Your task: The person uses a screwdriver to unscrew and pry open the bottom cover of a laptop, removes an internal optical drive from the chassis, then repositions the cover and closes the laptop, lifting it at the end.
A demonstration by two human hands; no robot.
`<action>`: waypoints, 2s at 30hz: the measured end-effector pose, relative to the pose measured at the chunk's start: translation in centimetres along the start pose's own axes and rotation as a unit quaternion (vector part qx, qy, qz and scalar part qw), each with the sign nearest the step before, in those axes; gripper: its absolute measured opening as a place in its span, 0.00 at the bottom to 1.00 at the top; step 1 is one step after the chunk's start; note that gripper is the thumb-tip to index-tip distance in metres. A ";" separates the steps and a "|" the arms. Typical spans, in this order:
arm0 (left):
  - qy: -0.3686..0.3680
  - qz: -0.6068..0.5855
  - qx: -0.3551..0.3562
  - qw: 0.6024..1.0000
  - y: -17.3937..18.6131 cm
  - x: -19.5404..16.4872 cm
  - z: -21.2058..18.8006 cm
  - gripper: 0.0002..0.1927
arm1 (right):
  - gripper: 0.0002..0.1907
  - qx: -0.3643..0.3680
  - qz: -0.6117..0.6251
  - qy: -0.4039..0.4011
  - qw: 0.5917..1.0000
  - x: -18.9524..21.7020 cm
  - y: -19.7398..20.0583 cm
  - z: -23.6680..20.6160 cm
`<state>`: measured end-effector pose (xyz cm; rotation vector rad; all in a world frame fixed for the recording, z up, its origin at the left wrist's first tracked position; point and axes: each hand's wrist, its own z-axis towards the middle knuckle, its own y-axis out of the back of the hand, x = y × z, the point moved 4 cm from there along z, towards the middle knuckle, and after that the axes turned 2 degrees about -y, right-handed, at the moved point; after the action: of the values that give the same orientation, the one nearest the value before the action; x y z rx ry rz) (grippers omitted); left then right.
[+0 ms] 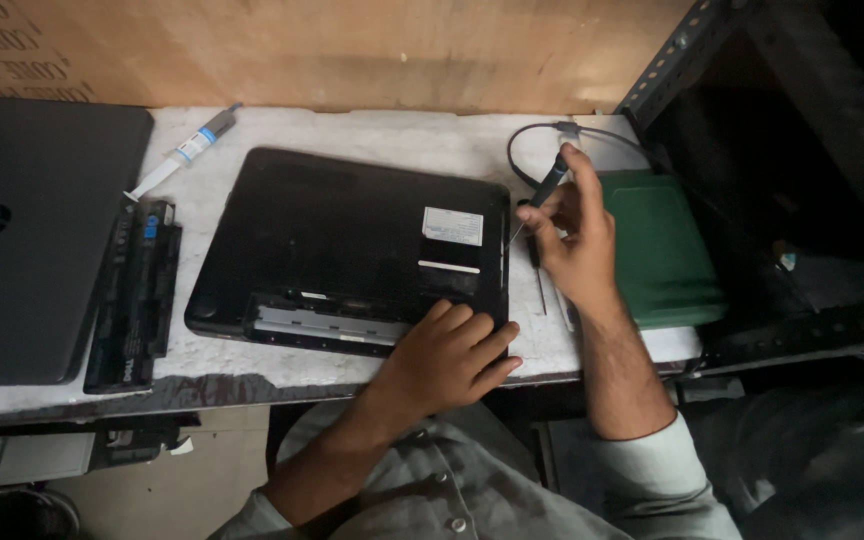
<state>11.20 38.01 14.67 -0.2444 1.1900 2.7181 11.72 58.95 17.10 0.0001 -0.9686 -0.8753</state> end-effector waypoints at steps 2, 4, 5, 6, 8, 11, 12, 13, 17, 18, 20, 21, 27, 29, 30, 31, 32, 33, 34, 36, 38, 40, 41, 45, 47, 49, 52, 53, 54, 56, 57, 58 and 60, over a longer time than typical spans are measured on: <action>-0.001 -0.005 0.007 1.000 -0.2 0.1 -0.1 0.17 | 0.41 0.005 0.001 0.012 1.000 -0.1 -0.1 0.0; -0.001 -0.007 0.012 1.000 -0.3 0.1 -0.2 0.17 | 0.42 0.004 -0.005 0.022 1.000 -0.2 -0.2 0.1; 0.001 -0.007 0.012 1.000 -0.3 0.1 -0.2 0.17 | 0.42 0.002 -0.011 0.026 1.000 -0.3 -0.2 0.1; 0.002 -0.007 0.013 1.000 -0.2 0.2 -0.2 0.17 | 0.42 -0.001 -0.018 0.029 0.999 -0.3 -0.3 0.1; 0.005 -0.009 0.011 1.000 -0.2 0.1 -0.2 0.17 | 0.43 -0.005 -0.021 0.014 1.000 -0.6 -0.2 -0.1; 0.005 -0.003 0.007 1.000 0.1 0.0 -0.2 0.17 | 0.41 0.020 0.029 0.000 0.999 -0.9 -0.4 -0.4; 0.004 0.002 0.006 1.000 0.2 0.0 -0.2 0.17 | 0.41 0.033 0.055 -0.003 0.998 -1.0 -0.4 -0.5; 0.004 0.002 0.001 1.000 0.3 0.0 -0.1 0.17 | 0.40 0.033 0.064 0.000 0.997 -1.1 -0.4 -0.5; -0.001 -0.005 -0.019 1.000 0.6 -0.1 -0.2 0.17 | 0.42 -0.004 0.024 0.022 0.999 -1.1 -0.1 -0.4; -0.005 -0.007 -0.025 1.000 0.7 -0.1 -0.2 0.17 | 0.43 -0.025 -0.005 0.031 0.999 -1.0 0.0 -0.3; 0.002 -0.005 -0.011 1.000 0.6 -0.1 -0.2 0.16 | 0.40 -0.001 0.058 0.024 0.998 -0.9 -0.3 -0.3; 0.004 -0.004 -0.005 1.000 0.6 -0.1 -0.2 0.16 | 0.38 0.011 0.089 0.022 0.996 -0.9 -0.4 -0.3; 0.000 0.006 -0.011 1.000 0.9 -0.2 -0.3 0.16 | 0.40 0.014 0.035 0.020 0.999 -1.1 -0.7 -0.5; -0.001 0.002 -0.017 1.000 0.9 -0.2 -0.2 0.16 | 0.41 0.002 0.034 0.031 0.999 -1.3 -0.5 -0.5; 0.000 -0.001 -0.020 1.000 1.0 -0.2 -0.2 0.16 | 0.41 -0.003 0.033 0.035 0.999 -1.3 -0.3 -0.6; 0.001 -0.003 -0.018 1.000 0.9 -0.2 -0.2 0.16 | 0.38 0.033 0.102 0.017 0.994 -1.5 -0.5 -0.6; 0.001 -0.005 -0.016 1.000 0.9 -0.2 -0.3 0.17 | 0.35 0.067 0.169 -0.004 0.983 -1.7 -0.8 -0.6; 0.002 -0.006 -0.015 1.000 0.9 -0.2 -0.3 0.17 | 0.33 0.101 0.236 -0.025 0.966 -1.8 -1.0 -0.7; 0.002 -0.006 -0.020 1.000 1.0 -0.2 -0.3 0.16 | 0.33 0.079 0.197 -0.007 0.977 -1.7 -1.0 -0.7; 0.001 -0.005 -0.030 1.000 1.2 -0.3 -0.4 0.16 | 0.34 0.031 0.116 0.026 0.992 -1.4 -0.8 -0.5; 0.007 -0.011 -0.017 1.000 1.1 -0.3 -0.5 0.16 | 0.35 0.006 0.069 0.022 0.997 -1.3 -0.7 -0.3; 0.007 -0.014 -0.012 1.000 1.1 -0.3 -0.5 0.16 | 0.33 0.032 0.107 -0.017 0.994 -1.3 -0.8 -0.1; 0.006 -0.012 -0.013 1.000 1.1 -0.3 -0.5 0.16 | 0.32 0.071 0.168 -0.055 0.982 -1.3 -0.8 -0.1; 0.012 -0.021 -0.017 1.000 1.1 -0.2 -0.4 0.15 | 0.32 0.083 0.119 -0.009 0.989 -0.5 -0.9 -0.1; 0.009 -0.018 -0.022 1.000 1.1 -0.3 -0.5 0.15 | 0.35 0.043 0.001 -0.010 0.999 -0.5 -1.1 0.0; 0.005 -0.017 -0.023 1.000 1.3 -0.3 -0.6 0.15 | 0.36 0.035 -0.017 0.006 0.999 -0.3 -1.1 0.1; 0.007 -0.015 -0.033 0.999 1.6 -0.5 -0.7 0.14 | 0.34 0.068 0.079 0.031 0.994 0.2 -1.3 0.1; 0.006 -0.015 -0.038 0.999 1.6 -0.5 -0.8 0.14 | 0.34 0.063 0.090 0.017 0.994 0.2 -1.2 0.1; 0.003 -0.015 -0.042 0.999 1.6 -0.5 -0.7 0.14 | 0.33 0.058 0.101 0.003 0.993 0.3 -1.2 0.0; 0.004 -0.017 -0.036 0.999 1.5 -0.5 -0.8 0.14 | 0.35 0.000 -0.012 -0.012 1.000 0.6 -1.3 -0.2; 0.006 -0.019 -0.031 0.999 1.5 -0.5 -0.9 0.14 | 0.37 -0.029 -0.068 -0.023 0.997 0.8 -1.5 -0.4; 0.003 -0.015 -0.037 0.999 1.5 -0.6 -1.0 0.15 | 0.36 -0.028 -0.074 -0.006 0.997 1.2 -1.6 -0.5; -0.005 -0.002 -0.052 0.999 1.7 -0.6 -1.2 0.15 | 0.35 -0.027 -0.082 0.033 0.996 1.9 -1.8 -0.4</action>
<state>11.48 35.92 15.18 -0.2451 1.0461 2.7775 11.29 56.34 17.60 0.0621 -0.8917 -1.0463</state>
